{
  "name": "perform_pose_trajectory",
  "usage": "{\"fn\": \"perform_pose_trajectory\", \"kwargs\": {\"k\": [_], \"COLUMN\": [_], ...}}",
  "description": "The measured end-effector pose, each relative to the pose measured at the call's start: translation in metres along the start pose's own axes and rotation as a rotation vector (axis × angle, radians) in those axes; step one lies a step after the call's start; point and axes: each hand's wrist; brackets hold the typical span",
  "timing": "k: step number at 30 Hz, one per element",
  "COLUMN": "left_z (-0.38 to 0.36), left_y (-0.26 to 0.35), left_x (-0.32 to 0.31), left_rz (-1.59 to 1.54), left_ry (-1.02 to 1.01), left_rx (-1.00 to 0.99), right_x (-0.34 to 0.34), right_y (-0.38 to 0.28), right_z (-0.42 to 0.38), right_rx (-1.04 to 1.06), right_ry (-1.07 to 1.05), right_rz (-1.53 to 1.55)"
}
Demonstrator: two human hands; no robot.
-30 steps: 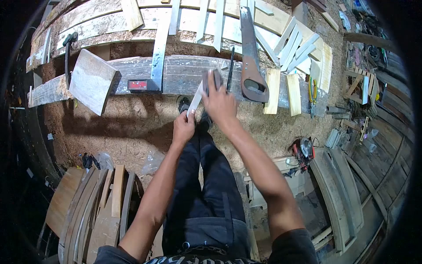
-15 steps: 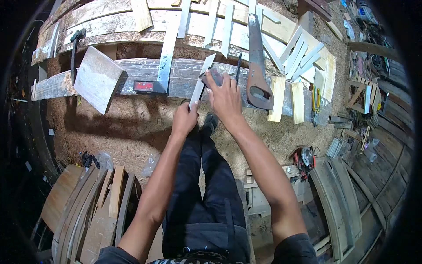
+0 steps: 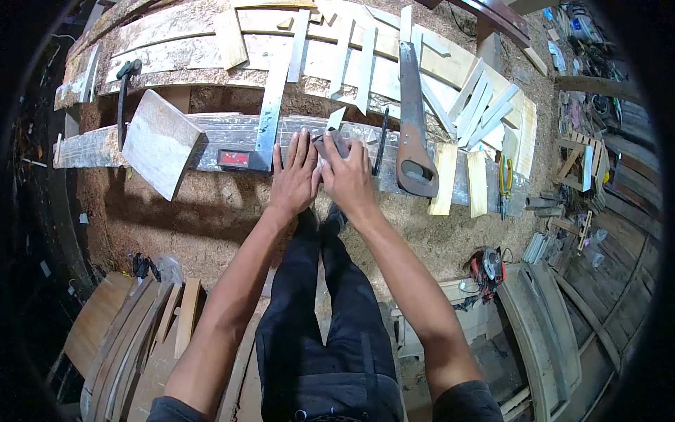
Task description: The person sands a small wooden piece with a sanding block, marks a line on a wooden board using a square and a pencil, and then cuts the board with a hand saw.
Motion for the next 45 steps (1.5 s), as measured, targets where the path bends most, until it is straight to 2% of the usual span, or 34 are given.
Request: {"fn": "perform_pose_trajectory", "kwargs": {"k": [5, 11, 12, 15, 17, 19, 21, 23, 26, 27, 29, 31, 33, 35, 38, 41, 45], "left_z": [0.0, 0.001, 0.002, 0.003, 0.004, 0.004, 0.005, 0.007, 0.005, 0.004, 0.005, 0.004, 0.002, 0.007, 0.004, 0.005, 0.002], "left_y": [-0.001, 0.002, 0.002, 0.002, 0.002, 0.003, 0.002, 0.001, 0.002, 0.003, 0.003, 0.003, 0.002, 0.002, 0.004, 0.002, 0.003], "left_x": [-0.001, 0.0, 0.001, -0.001, -0.002, 0.0, -0.001, 0.001, 0.002, 0.002, 0.001, 0.003, -0.001, -0.001, 0.001, 0.003, 0.0], "left_rz": [0.03, 0.098, 0.1, 0.091, 0.092, 0.107, 0.091, 0.076, 0.071, 0.087, 0.093, 0.073, 0.069, 0.07, 0.091, 0.119, 0.085], "left_ry": [-0.049, -0.116, -0.114, -0.103, -0.105, -0.12, -0.118, -0.113, -0.119, -0.128, -0.131, -0.128, -0.119, -0.105, -0.12, -0.143, -0.121], "left_rx": [0.024, 0.048, 0.048, 0.047, 0.055, 0.054, 0.044, 0.041, 0.046, 0.052, 0.062, 0.054, 0.056, 0.053, 0.056, 0.058, 0.048], "right_x": [-0.006, 0.005, 0.001, -0.011, -0.01, -0.003, 0.009, 0.008, -0.009, -0.015, -0.015, -0.005, 0.01, 0.011, -0.003, -0.003, 0.012], "right_y": [-0.011, 0.0, 0.002, -0.009, -0.01, -0.01, -0.005, -0.007, -0.013, -0.018, -0.017, -0.011, -0.002, -0.004, -0.022, -0.021, -0.002], "right_z": [-0.003, 0.067, 0.061, -0.001, -0.01, 0.015, 0.067, 0.076, 0.018, -0.005, -0.003, 0.033, 0.078, 0.078, 0.016, 0.01, 0.079], "right_rx": [-0.076, -0.18, -0.173, -0.155, -0.146, -0.142, -0.19, -0.195, -0.248, -0.203, -0.141, -0.166, -0.198, -0.22, -0.154, -0.12, -0.196], "right_ry": [0.044, 0.125, 0.157, 0.08, -0.008, -0.029, 0.093, 0.124, 0.028, -0.011, 0.057, 0.043, 0.124, 0.122, 0.028, -0.045, 0.062], "right_rz": [0.069, 0.004, 0.029, 0.024, 0.0, -0.074, -0.074, -0.129, 0.007, -0.02, -0.007, -0.064, -0.035, -0.022, -0.137, -0.089, -0.042]}}
Point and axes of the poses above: each hand's wrist, its own z-axis towards the middle knuckle, its own x-axis out of the back of the hand, y = z × x, and after that the axes turned 8 degrees about -y, right-handed
